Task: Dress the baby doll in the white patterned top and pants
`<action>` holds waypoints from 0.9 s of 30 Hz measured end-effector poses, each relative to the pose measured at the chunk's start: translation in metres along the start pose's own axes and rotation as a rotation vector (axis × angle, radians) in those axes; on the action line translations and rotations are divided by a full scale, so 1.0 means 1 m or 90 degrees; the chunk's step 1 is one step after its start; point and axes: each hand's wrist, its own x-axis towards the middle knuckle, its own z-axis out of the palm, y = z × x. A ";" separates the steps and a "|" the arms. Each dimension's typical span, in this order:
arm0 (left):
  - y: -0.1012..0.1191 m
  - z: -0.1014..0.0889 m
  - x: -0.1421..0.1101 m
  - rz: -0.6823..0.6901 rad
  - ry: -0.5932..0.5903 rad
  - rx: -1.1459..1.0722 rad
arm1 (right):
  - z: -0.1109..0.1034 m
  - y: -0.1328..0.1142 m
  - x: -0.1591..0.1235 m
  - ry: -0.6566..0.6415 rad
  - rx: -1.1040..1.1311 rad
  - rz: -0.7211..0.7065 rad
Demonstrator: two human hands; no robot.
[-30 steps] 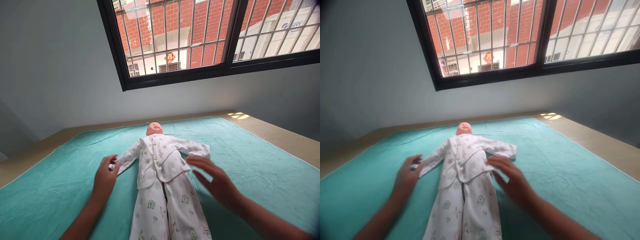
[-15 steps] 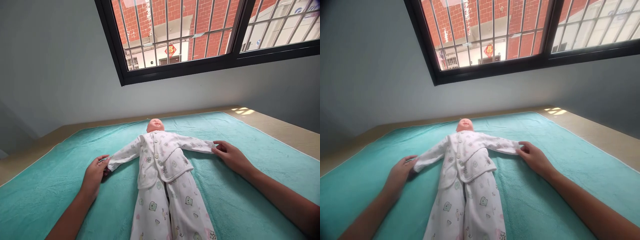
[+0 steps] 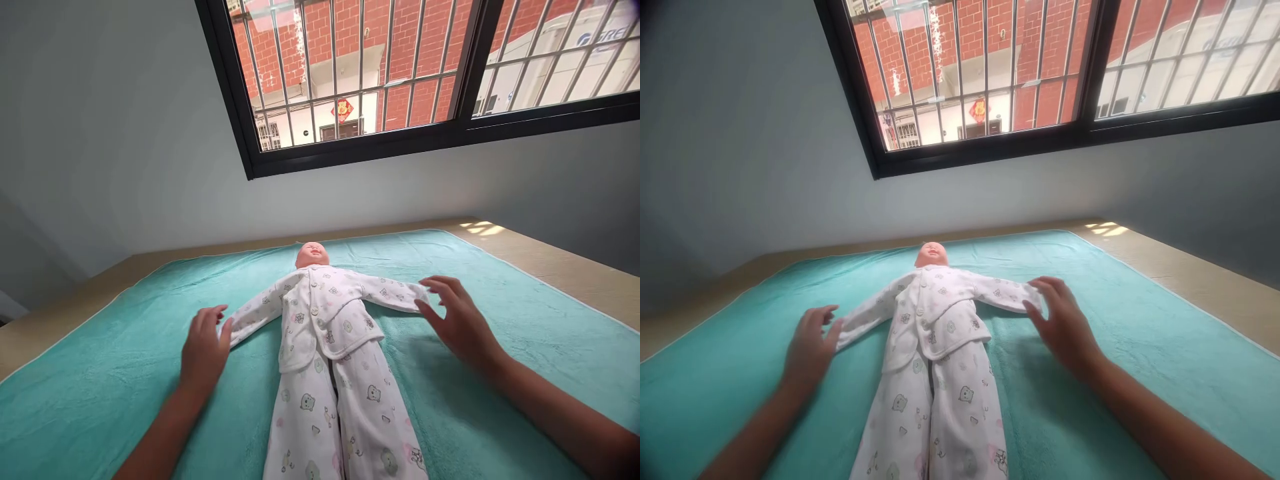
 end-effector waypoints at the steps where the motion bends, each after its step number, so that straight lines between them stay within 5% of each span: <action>1: 0.011 0.000 -0.006 0.036 -0.023 -0.026 | 0.000 -0.013 -0.005 -0.035 0.044 -0.042; 5: 0.054 0.003 -0.033 0.254 -0.238 -0.218 | 0.005 -0.062 -0.026 -0.264 0.164 -0.104; 8: 0.070 0.005 -0.044 0.348 -0.317 -0.271 | 0.011 -0.080 -0.031 -0.324 0.179 -0.088; 13: 0.075 0.005 -0.047 0.372 -0.254 -0.176 | 0.020 -0.075 -0.022 -0.241 0.170 -0.103; 17: 0.081 0.001 -0.048 0.463 -0.169 -0.119 | 0.021 -0.070 -0.020 -0.203 0.164 -0.192; 21: 0.084 0.000 -0.051 0.462 -0.139 -0.119 | 0.019 -0.072 -0.026 -0.135 0.149 -0.287; 27: 0.086 0.005 -0.056 0.422 -0.178 -0.185 | 0.022 -0.077 -0.027 -0.148 0.098 -0.214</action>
